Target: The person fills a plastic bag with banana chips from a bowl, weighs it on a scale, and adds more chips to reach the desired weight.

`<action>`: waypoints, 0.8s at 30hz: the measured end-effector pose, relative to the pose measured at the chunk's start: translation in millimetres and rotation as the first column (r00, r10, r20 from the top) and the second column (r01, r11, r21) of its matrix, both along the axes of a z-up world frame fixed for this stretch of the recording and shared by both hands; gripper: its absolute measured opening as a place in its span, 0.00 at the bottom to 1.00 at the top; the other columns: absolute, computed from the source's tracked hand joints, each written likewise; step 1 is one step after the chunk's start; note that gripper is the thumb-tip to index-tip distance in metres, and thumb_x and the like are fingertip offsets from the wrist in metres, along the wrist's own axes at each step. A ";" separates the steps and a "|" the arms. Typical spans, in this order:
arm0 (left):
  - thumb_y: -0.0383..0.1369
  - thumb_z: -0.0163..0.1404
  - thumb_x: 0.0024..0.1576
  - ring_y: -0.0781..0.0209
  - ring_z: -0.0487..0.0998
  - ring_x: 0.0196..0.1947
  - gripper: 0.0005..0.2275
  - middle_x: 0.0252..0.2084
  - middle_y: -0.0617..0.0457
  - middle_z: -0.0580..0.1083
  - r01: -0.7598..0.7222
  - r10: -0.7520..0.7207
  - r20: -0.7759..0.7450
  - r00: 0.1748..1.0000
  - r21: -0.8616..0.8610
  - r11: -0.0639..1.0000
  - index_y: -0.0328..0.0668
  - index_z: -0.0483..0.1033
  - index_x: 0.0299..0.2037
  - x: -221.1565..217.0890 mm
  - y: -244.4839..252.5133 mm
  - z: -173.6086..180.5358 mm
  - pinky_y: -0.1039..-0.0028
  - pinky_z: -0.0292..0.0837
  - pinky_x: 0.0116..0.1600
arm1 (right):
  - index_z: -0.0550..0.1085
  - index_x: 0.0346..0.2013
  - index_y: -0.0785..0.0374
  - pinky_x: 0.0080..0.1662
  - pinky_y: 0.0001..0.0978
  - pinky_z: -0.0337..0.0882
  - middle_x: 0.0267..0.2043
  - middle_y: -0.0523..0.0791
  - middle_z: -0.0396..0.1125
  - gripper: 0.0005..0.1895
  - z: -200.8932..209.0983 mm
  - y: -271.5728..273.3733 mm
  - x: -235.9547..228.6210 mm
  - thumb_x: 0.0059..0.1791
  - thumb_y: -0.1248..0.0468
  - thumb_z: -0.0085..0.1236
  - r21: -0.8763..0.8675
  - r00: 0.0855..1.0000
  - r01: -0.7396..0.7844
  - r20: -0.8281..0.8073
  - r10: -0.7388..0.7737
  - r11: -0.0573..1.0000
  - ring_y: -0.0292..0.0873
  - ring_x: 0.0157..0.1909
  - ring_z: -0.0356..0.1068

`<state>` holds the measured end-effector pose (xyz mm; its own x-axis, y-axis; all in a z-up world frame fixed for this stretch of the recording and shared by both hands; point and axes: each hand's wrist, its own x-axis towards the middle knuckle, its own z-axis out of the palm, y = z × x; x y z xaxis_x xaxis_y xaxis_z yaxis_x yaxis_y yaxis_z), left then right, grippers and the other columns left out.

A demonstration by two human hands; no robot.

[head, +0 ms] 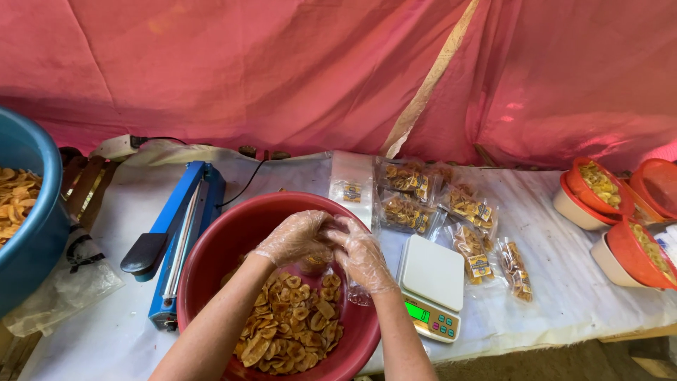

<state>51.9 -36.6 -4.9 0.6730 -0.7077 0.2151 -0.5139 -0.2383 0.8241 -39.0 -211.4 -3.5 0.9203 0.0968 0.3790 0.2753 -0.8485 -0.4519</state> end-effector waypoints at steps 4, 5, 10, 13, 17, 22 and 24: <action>0.35 0.66 0.41 0.41 0.78 0.47 0.21 0.43 0.40 0.78 -0.008 -0.003 0.160 0.987 0.072 0.997 0.38 0.78 0.45 4.5 -2.3 -14.8 0.59 0.73 0.51 | 0.78 0.49 0.57 0.60 0.44 0.69 0.62 0.50 0.66 0.24 5.2 2.6 1.6 0.39 0.75 0.61 -0.025 0.997 -0.010 -0.083 0.008 1.000 0.55 0.60 0.69; 0.36 0.65 0.43 0.40 0.78 0.47 0.19 0.43 0.41 0.78 -0.024 0.013 0.210 0.978 0.050 0.998 0.38 0.79 0.43 5.9 -3.6 -17.5 0.58 0.73 0.51 | 0.79 0.48 0.56 0.61 0.43 0.69 0.62 0.48 0.66 0.24 5.8 2.9 2.0 0.39 0.75 0.60 0.009 0.997 0.000 -0.082 0.000 1.000 0.54 0.60 0.69; 0.37 0.66 0.40 0.40 0.77 0.45 0.22 0.43 0.41 0.78 -0.010 0.006 0.202 0.979 0.021 1.000 0.39 0.78 0.45 -3.2 -2.8 -0.5 0.57 0.73 0.50 | 0.80 0.47 0.55 0.62 0.43 0.68 0.63 0.48 0.66 0.25 12.5 8.6 -2.9 0.38 0.78 0.58 -0.050 0.999 -0.032 -0.040 0.030 0.998 0.54 0.62 0.68; 0.38 0.67 0.39 0.41 0.78 0.46 0.23 0.43 0.43 0.78 -0.002 -0.005 0.191 0.982 0.034 0.999 0.40 0.78 0.45 0.6 -4.7 -5.1 0.58 0.73 0.51 | 0.80 0.48 0.55 0.63 0.43 0.67 0.64 0.49 0.64 0.27 6.3 5.0 -0.6 0.37 0.79 0.57 -0.052 0.998 -0.026 -0.058 0.023 0.998 0.54 0.63 0.67; 0.36 0.68 0.38 0.42 0.78 0.46 0.26 0.44 0.42 0.78 0.026 -0.020 0.201 0.979 -0.026 0.999 0.40 0.78 0.48 3.8 -5.2 -13.1 0.58 0.73 0.51 | 0.79 0.50 0.58 0.62 0.41 0.68 0.65 0.49 0.64 0.28 13.2 6.6 -1.8 0.38 0.80 0.56 0.014 0.993 -0.043 -0.108 0.044 0.999 0.52 0.62 0.68; 0.37 0.66 0.41 0.42 0.78 0.45 0.21 0.42 0.43 0.79 0.008 -0.013 0.213 0.977 0.026 1.000 0.41 0.79 0.45 9.7 -5.0 -18.5 0.57 0.73 0.49 | 0.78 0.45 0.61 0.59 0.40 0.70 0.59 0.48 0.69 0.19 2.8 -2.5 2.4 0.40 0.76 0.61 -0.014 0.999 -0.004 -0.053 0.003 1.000 0.50 0.56 0.72; 0.37 0.65 0.43 0.43 0.78 0.44 0.17 0.41 0.43 0.79 -0.028 0.006 0.226 0.974 0.092 0.995 0.41 0.80 0.41 8.4 -4.2 -18.4 0.57 0.73 0.50 | 0.79 0.41 0.62 0.57 0.39 0.71 0.56 0.48 0.71 0.14 -2.8 -7.9 1.3 0.41 0.74 0.63 0.006 1.000 0.013 -0.011 -0.012 1.000 0.48 0.53 0.74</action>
